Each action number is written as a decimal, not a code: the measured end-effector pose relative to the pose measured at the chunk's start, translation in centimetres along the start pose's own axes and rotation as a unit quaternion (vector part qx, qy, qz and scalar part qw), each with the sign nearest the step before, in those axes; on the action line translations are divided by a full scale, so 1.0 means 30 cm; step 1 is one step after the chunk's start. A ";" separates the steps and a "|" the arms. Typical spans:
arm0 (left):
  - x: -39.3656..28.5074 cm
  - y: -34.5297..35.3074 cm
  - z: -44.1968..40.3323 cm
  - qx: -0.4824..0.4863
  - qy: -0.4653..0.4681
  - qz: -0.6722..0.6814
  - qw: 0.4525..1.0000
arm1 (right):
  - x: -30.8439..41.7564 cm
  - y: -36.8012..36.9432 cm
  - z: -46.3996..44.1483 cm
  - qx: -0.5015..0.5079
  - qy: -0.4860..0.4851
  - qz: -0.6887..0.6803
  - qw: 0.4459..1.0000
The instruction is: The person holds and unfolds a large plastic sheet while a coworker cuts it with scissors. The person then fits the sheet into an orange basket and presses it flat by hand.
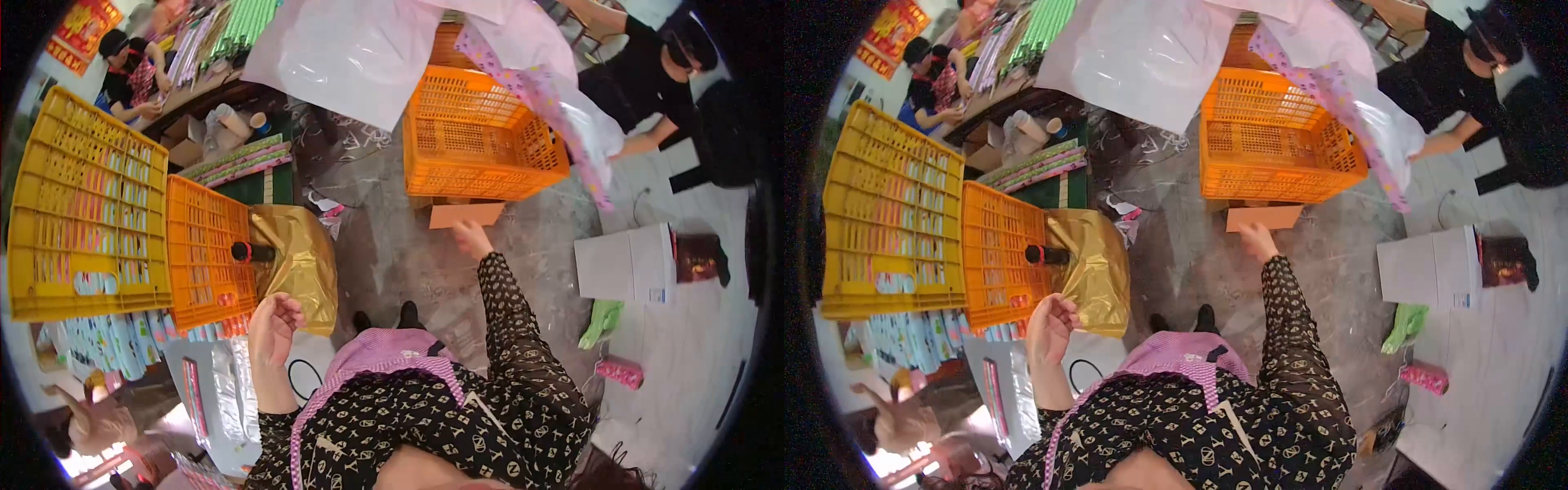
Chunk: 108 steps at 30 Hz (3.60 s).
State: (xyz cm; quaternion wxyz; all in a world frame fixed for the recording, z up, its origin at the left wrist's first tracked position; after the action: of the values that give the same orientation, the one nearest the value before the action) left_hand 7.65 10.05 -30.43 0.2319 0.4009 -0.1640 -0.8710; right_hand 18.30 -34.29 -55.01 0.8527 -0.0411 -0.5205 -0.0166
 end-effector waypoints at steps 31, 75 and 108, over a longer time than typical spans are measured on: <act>-0.074 -0.179 -0.002 0.117 -0.054 -0.040 0.991 | -0.577 0.121 0.987 -0.160 0.162 -0.037 0.973; 0.409 0.651 -1.593 0.193 -0.474 -0.405 0.757 | -1.022 0.177 1.292 -0.112 0.423 0.319 0.841; 0.230 0.798 -1.382 -0.048 -0.140 -0.040 0.988 | 0.339 -0.716 -0.555 -0.240 0.047 -0.392 0.887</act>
State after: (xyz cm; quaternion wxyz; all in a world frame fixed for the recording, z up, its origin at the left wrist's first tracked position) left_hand 42.33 -17.87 -49.33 0.1905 0.2692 -0.1362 -0.9342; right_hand 36.19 -57.00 -52.42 0.7645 -0.0360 -0.4338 -0.4755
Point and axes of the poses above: each hand's wrist, its own z-axis away from the middle knuckle, its own y-axis out of the palm, x = y × z, the point moved 2 cm from there along -z, towards the middle knuckle, and after that the axes turned 12 degrees about -y, right-handed, at the moved point
